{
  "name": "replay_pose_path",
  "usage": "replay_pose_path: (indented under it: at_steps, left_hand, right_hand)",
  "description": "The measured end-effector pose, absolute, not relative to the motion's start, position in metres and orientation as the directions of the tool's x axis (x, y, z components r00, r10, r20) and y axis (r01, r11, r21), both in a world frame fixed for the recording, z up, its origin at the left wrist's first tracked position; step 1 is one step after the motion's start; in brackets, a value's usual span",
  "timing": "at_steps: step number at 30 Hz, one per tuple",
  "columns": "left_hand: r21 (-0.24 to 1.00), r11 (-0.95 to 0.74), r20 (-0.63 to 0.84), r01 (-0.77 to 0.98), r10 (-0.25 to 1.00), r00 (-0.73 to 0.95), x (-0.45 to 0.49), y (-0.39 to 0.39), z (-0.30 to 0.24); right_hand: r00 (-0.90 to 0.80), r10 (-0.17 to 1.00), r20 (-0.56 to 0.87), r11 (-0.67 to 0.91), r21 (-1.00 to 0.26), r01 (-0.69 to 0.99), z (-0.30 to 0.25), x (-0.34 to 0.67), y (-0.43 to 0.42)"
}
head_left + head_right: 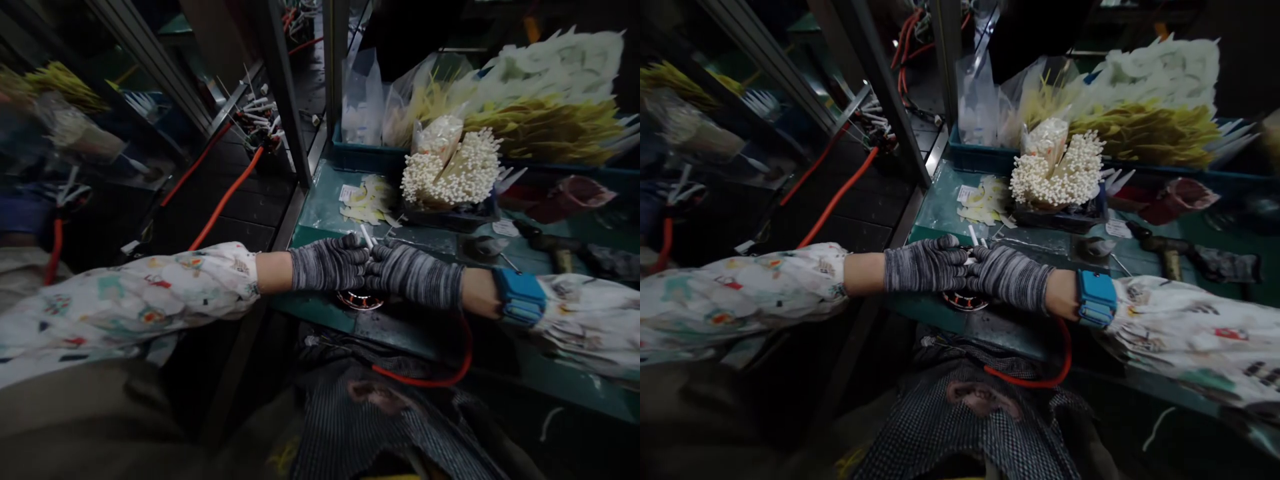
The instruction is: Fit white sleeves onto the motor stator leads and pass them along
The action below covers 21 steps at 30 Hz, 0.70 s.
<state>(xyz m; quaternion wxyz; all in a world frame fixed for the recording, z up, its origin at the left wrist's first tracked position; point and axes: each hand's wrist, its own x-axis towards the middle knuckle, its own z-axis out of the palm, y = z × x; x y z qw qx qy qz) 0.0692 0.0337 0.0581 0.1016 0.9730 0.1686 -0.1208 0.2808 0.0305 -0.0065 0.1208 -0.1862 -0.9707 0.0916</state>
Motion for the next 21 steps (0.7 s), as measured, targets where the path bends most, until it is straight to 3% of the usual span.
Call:
replay_pose_path:
  at_steps: [3, 4, 8, 11, 13, 17, 21]
  left_hand:
    - [0.153, -0.899, -0.228, 0.409, 0.371, 0.900, 0.057, 0.028, 0.056]
    - [0.155, -0.891, -0.217, 0.427, 0.391, 0.895, 0.052, 0.026, 0.053]
    - [0.196, -0.849, -0.225, 0.490, 0.448, 0.865, 0.030, 0.024, 0.039]
    - [0.240, -0.815, -0.245, 0.527, 0.475, 0.845, 0.021, 0.024, 0.029]
    - [0.243, -0.817, -0.226, 0.523, 0.477, 0.849, 0.022, 0.021, 0.026]
    - [0.149, -0.803, -0.171, 0.577, 0.554, 0.815, 0.040, 0.006, 0.027]
    - [0.051, -0.741, -0.251, 0.669, 0.639, 0.727, 0.060, -0.006, 0.035]
  right_hand:
    - [-0.957, 0.250, 0.146, 0.968, -0.017, 0.250, -0.003, 0.278, 0.023]
    - [-0.954, 0.263, 0.142, 0.963, 0.019, 0.268, 0.000, 0.280, 0.020]
    - [-0.943, 0.283, 0.176, 0.954, 0.051, 0.296, 0.010, 0.300, 0.011]
    - [-0.914, 0.244, 0.325, 0.952, 0.100, 0.290, 0.005, 0.319, 0.006]
    - [-0.881, 0.268, 0.390, 0.940, 0.095, 0.328, -0.003, 0.328, 0.003]
    - [-0.852, 0.366, 0.375, 0.922, -0.023, 0.386, -0.018, 0.335, -0.001]
    - [-0.853, 0.364, 0.375, 0.925, -0.040, 0.377, -0.018, 0.332, -0.001]
